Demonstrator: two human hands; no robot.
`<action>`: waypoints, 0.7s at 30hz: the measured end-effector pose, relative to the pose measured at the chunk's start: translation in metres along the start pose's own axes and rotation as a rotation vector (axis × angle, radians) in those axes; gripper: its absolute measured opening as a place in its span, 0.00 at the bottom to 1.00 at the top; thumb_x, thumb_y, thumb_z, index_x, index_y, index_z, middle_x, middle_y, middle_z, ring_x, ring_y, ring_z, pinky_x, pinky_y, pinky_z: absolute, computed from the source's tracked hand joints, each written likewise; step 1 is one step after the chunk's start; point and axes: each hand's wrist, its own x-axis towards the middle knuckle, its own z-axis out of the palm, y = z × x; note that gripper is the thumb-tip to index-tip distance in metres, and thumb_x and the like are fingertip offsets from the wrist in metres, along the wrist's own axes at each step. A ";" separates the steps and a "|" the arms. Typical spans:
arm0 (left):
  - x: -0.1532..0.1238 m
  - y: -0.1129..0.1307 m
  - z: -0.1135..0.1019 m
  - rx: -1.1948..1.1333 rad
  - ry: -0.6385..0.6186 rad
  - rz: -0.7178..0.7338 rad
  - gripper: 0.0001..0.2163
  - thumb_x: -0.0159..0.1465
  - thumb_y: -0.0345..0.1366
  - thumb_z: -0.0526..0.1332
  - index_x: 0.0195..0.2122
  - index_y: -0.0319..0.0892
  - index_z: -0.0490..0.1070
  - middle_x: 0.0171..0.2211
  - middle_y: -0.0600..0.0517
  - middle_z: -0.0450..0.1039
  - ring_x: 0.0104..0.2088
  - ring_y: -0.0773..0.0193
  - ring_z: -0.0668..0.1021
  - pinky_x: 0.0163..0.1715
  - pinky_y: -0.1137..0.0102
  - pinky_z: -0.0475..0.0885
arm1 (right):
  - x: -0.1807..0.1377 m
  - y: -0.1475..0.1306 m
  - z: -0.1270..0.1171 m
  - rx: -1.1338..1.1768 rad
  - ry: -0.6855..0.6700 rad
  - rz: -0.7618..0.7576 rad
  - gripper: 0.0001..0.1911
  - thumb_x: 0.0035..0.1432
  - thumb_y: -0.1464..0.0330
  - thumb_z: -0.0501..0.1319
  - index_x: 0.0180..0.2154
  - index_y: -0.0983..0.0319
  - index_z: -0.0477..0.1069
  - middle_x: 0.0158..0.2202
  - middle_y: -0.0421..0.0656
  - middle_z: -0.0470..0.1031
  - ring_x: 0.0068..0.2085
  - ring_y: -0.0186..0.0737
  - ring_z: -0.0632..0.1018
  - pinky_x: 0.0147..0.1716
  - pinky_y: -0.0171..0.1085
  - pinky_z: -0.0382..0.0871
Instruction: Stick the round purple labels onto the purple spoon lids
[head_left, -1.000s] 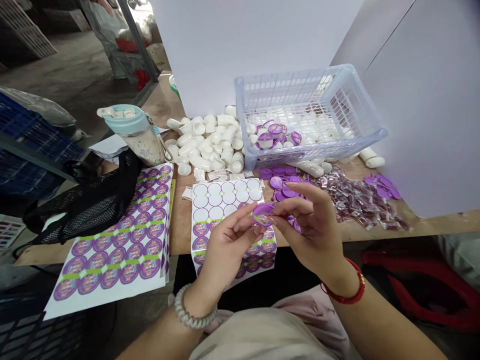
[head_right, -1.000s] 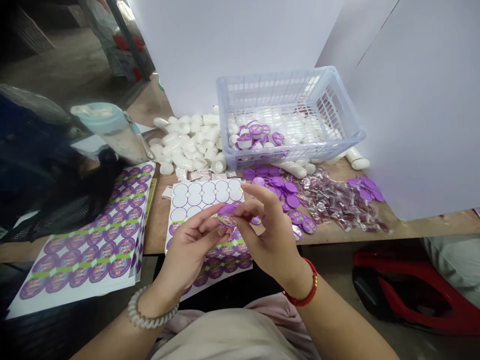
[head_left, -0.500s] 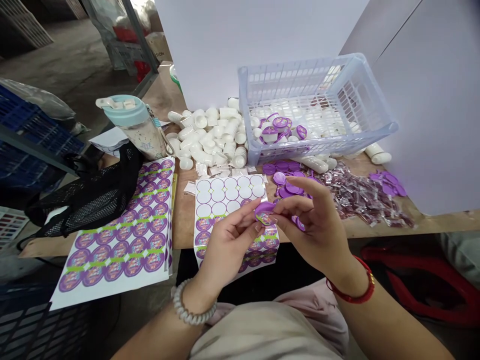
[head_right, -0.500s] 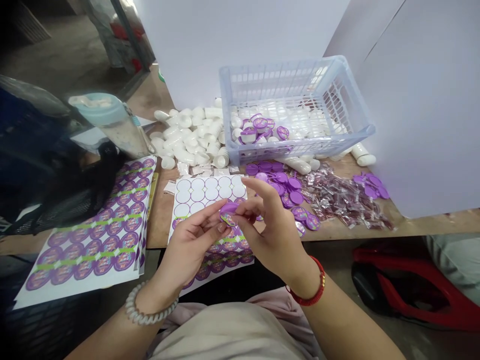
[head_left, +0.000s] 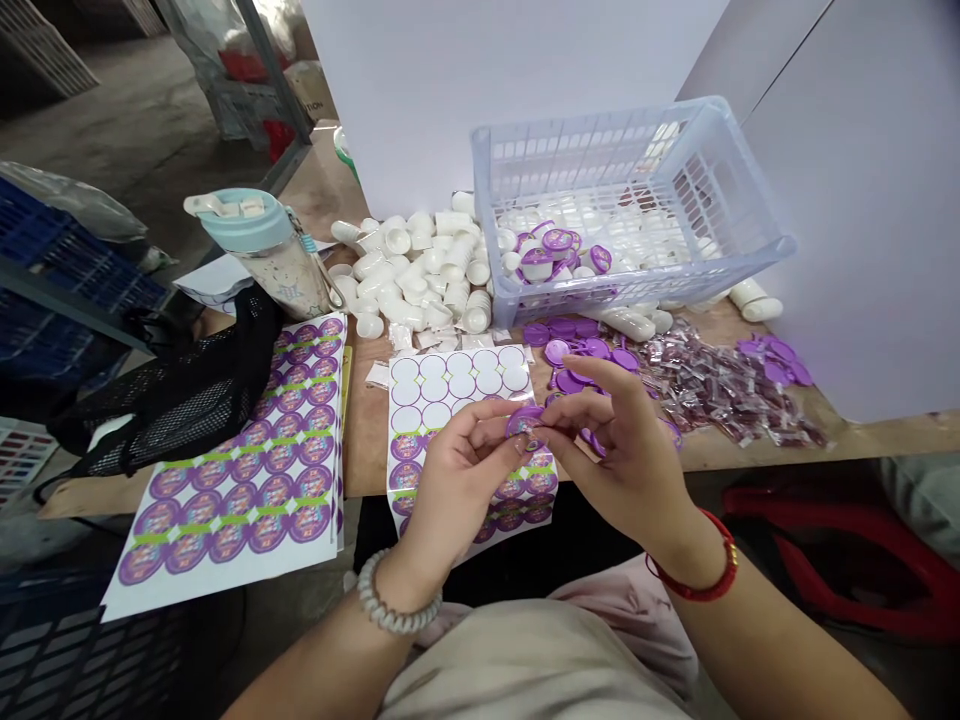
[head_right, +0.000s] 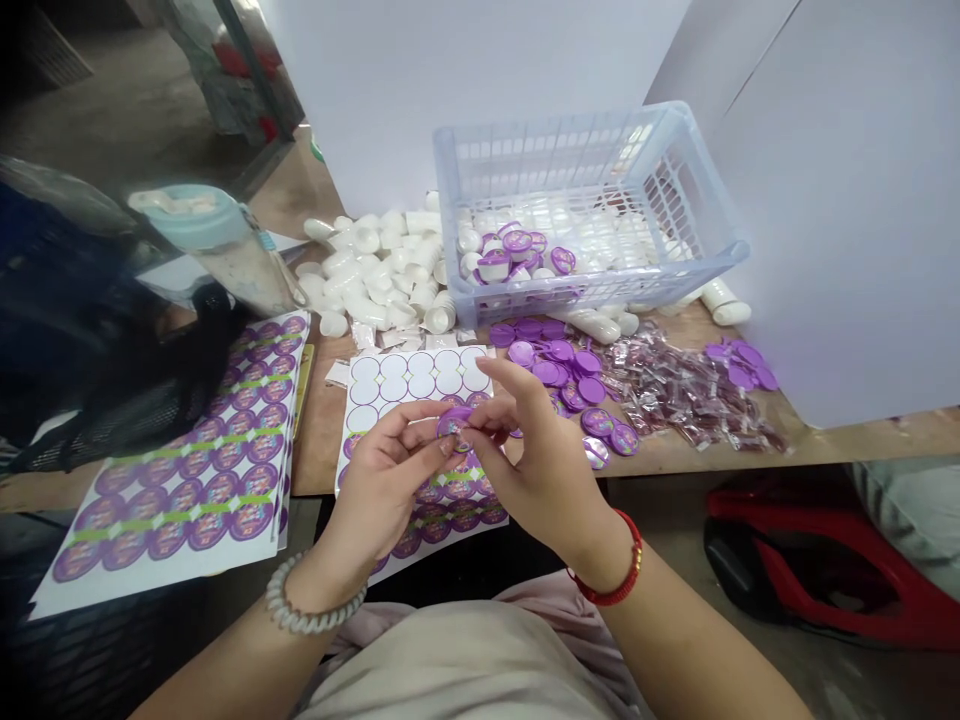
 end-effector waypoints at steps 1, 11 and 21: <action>0.003 -0.002 0.001 -0.018 0.022 -0.006 0.15 0.58 0.37 0.78 0.45 0.44 0.81 0.38 0.50 0.86 0.39 0.65 0.85 0.41 0.74 0.80 | -0.001 0.001 0.000 -0.042 -0.014 -0.016 0.33 0.65 0.75 0.66 0.66 0.52 0.60 0.39 0.39 0.79 0.38 0.39 0.82 0.39 0.39 0.80; 0.014 -0.009 0.011 -0.111 0.236 -0.054 0.23 0.45 0.37 0.83 0.38 0.42 0.75 0.32 0.55 0.83 0.32 0.68 0.82 0.36 0.73 0.80 | -0.013 0.032 0.002 -0.108 0.140 -0.107 0.47 0.67 0.71 0.66 0.74 0.44 0.39 0.68 0.53 0.65 0.58 0.52 0.77 0.54 0.57 0.77; 0.010 -0.024 0.019 0.131 0.070 -0.080 0.21 0.53 0.34 0.77 0.49 0.45 0.80 0.27 0.58 0.78 0.29 0.70 0.77 0.35 0.76 0.72 | -0.014 0.040 0.007 0.187 0.120 0.210 0.32 0.68 0.67 0.63 0.67 0.52 0.53 0.32 0.36 0.71 0.32 0.38 0.75 0.32 0.39 0.72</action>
